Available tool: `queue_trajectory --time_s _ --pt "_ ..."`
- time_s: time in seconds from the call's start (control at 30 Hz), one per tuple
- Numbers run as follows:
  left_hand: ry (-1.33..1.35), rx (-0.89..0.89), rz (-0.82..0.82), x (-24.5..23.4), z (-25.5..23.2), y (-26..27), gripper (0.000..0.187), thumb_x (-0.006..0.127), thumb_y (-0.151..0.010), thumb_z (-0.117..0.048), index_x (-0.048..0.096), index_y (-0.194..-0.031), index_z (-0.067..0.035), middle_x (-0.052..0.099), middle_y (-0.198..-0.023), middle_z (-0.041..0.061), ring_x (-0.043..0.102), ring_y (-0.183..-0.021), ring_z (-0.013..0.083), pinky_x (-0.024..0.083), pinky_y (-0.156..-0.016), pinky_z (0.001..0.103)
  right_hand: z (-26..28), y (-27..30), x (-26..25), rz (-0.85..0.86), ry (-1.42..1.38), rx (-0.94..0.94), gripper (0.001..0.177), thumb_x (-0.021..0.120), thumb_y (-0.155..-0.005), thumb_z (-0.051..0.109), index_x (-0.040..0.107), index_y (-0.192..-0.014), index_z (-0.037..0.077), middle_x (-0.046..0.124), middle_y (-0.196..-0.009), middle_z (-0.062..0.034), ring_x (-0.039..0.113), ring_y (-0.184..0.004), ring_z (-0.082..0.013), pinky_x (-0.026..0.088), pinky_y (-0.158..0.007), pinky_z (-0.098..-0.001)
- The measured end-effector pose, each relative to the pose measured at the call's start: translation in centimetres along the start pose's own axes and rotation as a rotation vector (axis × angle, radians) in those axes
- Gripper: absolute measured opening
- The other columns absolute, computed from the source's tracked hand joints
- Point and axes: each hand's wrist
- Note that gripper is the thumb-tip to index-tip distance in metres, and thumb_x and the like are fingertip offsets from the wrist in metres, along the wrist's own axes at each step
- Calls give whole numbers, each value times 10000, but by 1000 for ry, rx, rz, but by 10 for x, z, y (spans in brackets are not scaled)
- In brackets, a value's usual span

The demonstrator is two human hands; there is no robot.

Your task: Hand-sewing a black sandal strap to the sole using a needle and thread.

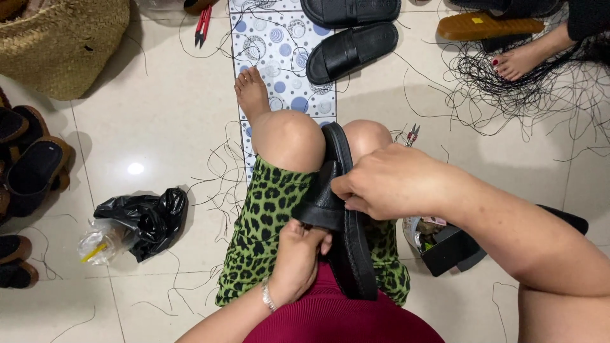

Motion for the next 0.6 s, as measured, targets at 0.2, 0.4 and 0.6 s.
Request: queue_trajectory --time_s 0.2,0.4,0.6 --pt "172 87 171 9 -7 0 84 617 -926 113 661 -945 43 636 -788 87 535 -633 117 426 -551 229 12 48 15 -383 231 -51 197 640 -805 189 595 -997 184 587 -647 -19 589 -421 -220 485 -394 -369" --pt "-124 -86 251 -8 -41 -1 59 681 -887 95 662 -905 43 650 -722 93 507 -533 101 425 -479 213 -32 140 49 -389 -272 411 344 775 -723 483 724 -979 258 848 -753 107 752 -401 -126 582 -427 -302" --pt "-506 -82 217 -39 -74 24 224 728 -882 42 800 -1094 30 695 -711 29 495 -540 82 404 -506 208 7 61 82 -584 -1174 -195 128 713 -829 97 707 -708 54 733 -837 -74 706 -907 -216 576 -899 -384"
Point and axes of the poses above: each hand's wrist, its own y-axis away from the middle knuckle, its own x-axis out of the palm, z = x × y
